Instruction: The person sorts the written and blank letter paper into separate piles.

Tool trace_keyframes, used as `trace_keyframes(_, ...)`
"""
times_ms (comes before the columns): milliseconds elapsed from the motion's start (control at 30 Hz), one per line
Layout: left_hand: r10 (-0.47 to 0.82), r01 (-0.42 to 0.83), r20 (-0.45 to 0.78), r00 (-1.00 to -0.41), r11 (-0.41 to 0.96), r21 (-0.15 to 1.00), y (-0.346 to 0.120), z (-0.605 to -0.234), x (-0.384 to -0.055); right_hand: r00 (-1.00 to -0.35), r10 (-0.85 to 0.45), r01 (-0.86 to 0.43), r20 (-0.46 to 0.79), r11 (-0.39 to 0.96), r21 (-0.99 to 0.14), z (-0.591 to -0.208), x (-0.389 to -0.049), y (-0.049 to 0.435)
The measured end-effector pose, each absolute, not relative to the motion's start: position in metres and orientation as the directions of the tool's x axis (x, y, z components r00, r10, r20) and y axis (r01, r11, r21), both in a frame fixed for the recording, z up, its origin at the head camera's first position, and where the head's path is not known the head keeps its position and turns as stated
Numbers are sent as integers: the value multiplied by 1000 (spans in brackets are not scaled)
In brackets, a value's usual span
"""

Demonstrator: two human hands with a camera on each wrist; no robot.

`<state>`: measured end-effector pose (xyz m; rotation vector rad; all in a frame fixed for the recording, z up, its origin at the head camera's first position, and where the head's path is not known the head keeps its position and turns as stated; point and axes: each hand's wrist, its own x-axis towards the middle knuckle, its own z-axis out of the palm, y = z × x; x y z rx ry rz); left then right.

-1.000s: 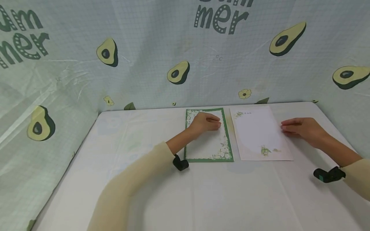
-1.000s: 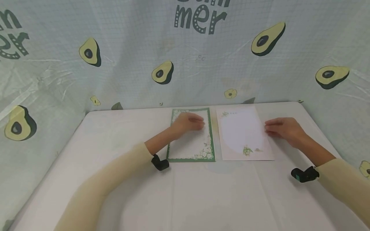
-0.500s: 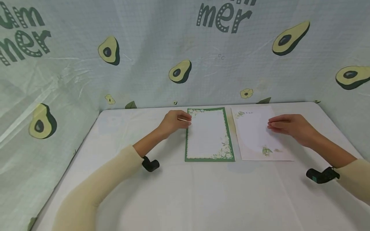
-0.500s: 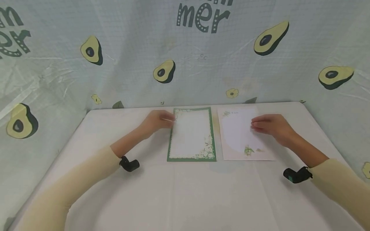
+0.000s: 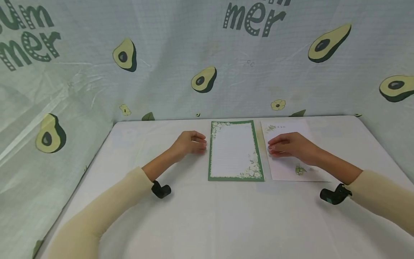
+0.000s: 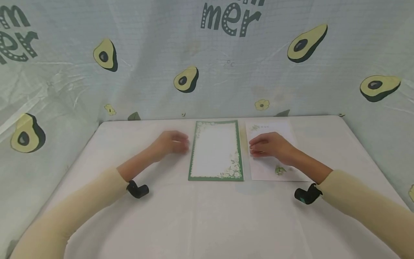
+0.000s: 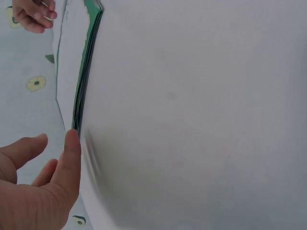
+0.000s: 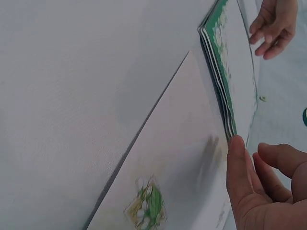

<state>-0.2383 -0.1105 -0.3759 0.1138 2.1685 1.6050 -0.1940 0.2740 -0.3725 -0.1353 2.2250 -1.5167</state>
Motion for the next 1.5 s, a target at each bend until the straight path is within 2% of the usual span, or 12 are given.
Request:
trace_keyframes(167, 341, -254, -346, -874, 286, 924, -110, -382, -236, -881, -370, 165, -296, 346, -923, -380, -201, 255)
trace_keyframes(467, 350, -254, -344, -871, 278, 926, -105, -383, -234, -886, -306, 192, -348, 441, -877, -387, -209, 241)
trace_keyframes(1067, 365, -293, -353, -861, 211, 933, -100, -384, -234, -885, -307, 194, -350, 440, -877, -381, -207, 238)
trace_keyframes(1500, 356, -239, -300, -885, 206, 949, -95, -384, -232, -899, -283, 194, -334, 427, -883, -379, -206, 238)
